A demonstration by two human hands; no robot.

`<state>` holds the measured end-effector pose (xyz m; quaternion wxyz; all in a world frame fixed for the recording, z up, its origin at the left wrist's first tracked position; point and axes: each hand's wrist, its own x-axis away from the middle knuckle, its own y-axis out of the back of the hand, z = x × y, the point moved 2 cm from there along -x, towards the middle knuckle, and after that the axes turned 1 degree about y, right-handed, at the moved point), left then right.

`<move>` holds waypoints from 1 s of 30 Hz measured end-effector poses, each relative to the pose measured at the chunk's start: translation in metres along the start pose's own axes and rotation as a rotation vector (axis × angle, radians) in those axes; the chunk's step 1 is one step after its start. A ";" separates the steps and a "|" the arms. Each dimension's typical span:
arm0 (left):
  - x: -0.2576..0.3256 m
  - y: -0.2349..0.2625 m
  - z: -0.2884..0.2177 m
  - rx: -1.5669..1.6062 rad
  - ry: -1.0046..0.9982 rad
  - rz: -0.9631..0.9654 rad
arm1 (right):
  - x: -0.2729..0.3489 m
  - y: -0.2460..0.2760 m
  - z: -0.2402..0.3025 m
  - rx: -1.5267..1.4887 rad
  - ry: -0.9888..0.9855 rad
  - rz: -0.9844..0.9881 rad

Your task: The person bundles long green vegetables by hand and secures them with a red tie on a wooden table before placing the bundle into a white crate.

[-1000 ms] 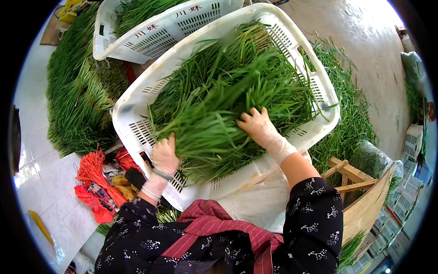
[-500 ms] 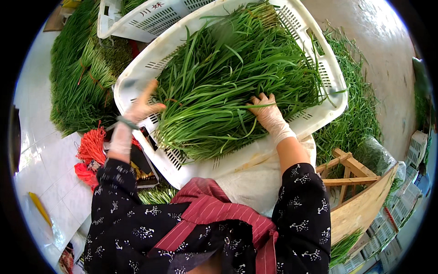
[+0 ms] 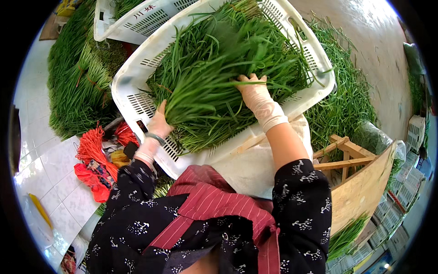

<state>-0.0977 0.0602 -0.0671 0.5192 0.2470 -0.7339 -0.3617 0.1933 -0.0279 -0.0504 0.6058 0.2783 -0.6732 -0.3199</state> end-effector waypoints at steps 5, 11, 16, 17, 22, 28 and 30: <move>-0.047 0.026 0.041 0.370 -0.158 0.483 | 0.068 0.076 0.001 -0.280 -0.265 0.063; -0.053 0.016 0.047 0.544 -0.147 0.499 | 0.125 0.090 0.078 -0.345 -0.021 -0.052; -0.042 0.013 0.039 0.705 -0.222 0.638 | 0.087 0.011 0.141 -1.423 0.418 0.550; -0.033 0.021 0.032 0.749 -0.223 0.669 | 0.079 0.003 0.153 -1.572 0.362 0.573; 0.027 0.014 -0.010 1.089 -0.227 0.637 | 0.048 -0.037 0.204 -2.307 -0.008 0.672; 0.089 -0.013 -0.043 1.196 0.103 0.613 | 0.062 -0.032 0.186 -2.435 -0.179 0.556; 0.094 -0.008 -0.040 1.220 0.035 0.532 | 0.056 -0.043 0.186 -2.404 -0.291 0.445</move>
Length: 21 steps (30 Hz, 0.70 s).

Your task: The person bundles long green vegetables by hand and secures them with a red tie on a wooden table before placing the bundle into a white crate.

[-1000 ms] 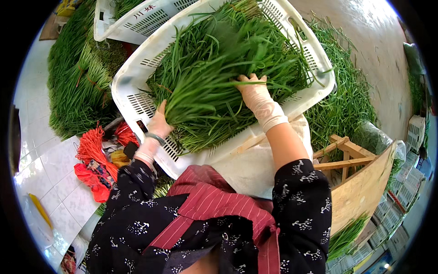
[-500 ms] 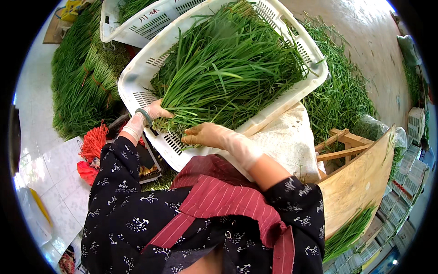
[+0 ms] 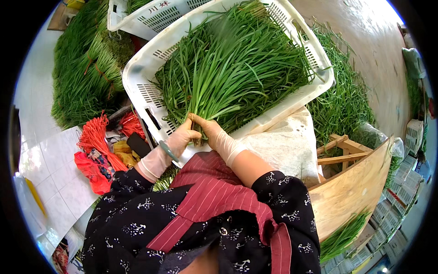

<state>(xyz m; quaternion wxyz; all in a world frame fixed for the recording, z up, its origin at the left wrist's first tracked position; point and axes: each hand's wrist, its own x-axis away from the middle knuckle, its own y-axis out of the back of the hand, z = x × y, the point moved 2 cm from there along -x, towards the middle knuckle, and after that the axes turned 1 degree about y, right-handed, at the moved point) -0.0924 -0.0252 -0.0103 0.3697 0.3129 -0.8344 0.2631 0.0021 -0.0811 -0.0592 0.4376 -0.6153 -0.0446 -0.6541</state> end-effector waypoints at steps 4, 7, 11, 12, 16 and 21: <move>0.006 0.050 -0.016 -0.089 -0.171 -0.265 | -0.010 0.004 0.001 -0.067 -0.014 0.002; -0.021 0.081 0.010 -0.057 0.046 -0.403 | 0.004 -0.002 0.007 -0.117 -0.028 0.079; -0.042 0.062 0.045 0.320 0.195 -0.021 | -0.001 0.004 0.006 -0.086 -0.032 0.097; -0.033 0.043 0.035 0.400 0.208 0.000 | -0.003 0.007 0.006 -0.083 -0.035 0.095; -0.006 0.015 0.014 0.442 0.027 0.280 | -0.001 0.013 0.006 0.048 -0.069 0.083; 0.002 -0.014 0.012 -0.362 0.033 0.240 | 0.031 0.001 0.008 -0.059 -0.013 0.078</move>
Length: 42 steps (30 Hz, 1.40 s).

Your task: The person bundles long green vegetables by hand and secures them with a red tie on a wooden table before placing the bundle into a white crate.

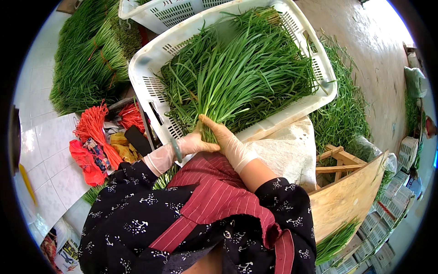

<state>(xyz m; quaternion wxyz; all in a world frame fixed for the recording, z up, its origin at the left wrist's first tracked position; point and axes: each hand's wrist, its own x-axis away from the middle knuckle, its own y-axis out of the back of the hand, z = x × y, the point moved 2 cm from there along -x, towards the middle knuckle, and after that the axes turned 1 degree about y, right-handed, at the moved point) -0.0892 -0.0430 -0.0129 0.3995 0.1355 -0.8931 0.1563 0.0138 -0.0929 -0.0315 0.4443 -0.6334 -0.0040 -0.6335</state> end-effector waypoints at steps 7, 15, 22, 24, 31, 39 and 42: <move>0.003 -0.009 -0.012 -0.680 -0.062 -0.162 | 0.013 0.008 0.005 0.003 0.164 -0.103; -0.006 0.069 -0.008 -0.680 0.105 -0.639 | 0.014 0.020 0.011 0.015 0.076 -0.009; -0.080 0.054 0.024 -1.013 0.121 -0.736 | 0.037 0.010 0.015 0.049 0.111 0.032; -0.088 0.065 0.045 -1.034 0.182 -0.758 | 0.080 -0.012 0.034 0.133 0.121 0.029; -0.101 0.072 0.062 -1.048 0.319 -0.624 | 0.200 -0.019 0.068 0.013 0.514 0.086; -0.077 0.082 0.037 -1.028 0.334 -0.391 | 0.251 0.007 0.117 -0.020 0.846 0.120; -0.065 0.099 0.036 -1.044 0.331 -0.323 | 0.282 0.028 0.121 -0.081 0.922 0.298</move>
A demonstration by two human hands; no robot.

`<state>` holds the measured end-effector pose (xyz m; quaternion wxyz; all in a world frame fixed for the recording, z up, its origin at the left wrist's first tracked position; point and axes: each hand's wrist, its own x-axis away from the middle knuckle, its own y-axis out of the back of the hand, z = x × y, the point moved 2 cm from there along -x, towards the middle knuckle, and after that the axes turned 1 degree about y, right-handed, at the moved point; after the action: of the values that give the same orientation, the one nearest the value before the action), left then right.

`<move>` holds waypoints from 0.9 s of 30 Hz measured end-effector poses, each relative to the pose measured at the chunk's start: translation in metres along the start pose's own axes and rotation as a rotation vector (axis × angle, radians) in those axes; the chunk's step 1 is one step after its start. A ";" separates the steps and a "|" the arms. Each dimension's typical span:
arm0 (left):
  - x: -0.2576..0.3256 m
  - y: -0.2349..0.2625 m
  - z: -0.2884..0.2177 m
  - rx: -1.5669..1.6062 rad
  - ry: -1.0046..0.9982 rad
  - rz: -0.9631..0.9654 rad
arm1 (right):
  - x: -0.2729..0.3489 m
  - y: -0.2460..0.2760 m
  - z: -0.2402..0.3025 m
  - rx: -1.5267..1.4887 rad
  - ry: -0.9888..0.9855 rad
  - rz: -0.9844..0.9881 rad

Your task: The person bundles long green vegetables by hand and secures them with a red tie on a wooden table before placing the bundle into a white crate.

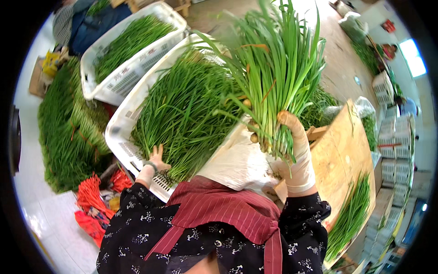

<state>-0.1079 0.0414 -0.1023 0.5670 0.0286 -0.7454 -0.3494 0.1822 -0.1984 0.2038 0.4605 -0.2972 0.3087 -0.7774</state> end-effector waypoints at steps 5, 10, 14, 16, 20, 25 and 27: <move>0.019 0.069 -0.041 0.274 -0.297 -0.516 | 0.053 0.038 0.032 -0.004 0.390 -0.106; 0.138 0.099 -0.265 0.911 -1.020 0.287 | 0.122 0.089 0.046 -0.146 0.567 -0.112; 0.157 0.039 -0.392 0.722 -1.027 0.560 | 0.189 0.139 0.010 -0.378 0.641 -0.131; 0.168 0.007 -0.437 0.798 -0.939 0.783 | 0.226 0.161 -0.016 -0.297 0.582 -0.346; 0.194 -0.026 -0.489 0.878 -0.885 1.071 | 0.274 0.161 -0.025 -0.199 0.446 -0.517; 0.190 -0.030 -0.508 0.966 -0.842 1.016 | 0.334 0.179 -0.005 0.410 0.068 -0.846; 0.193 -0.025 -0.510 1.000 -0.841 1.030 | 0.356 0.170 0.017 0.760 0.076 -0.845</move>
<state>0.2563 -0.3111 0.1008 0.2506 -0.2004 -0.8823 0.3445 0.1429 -0.5872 0.1496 0.1726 -0.1801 -0.1219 -0.9607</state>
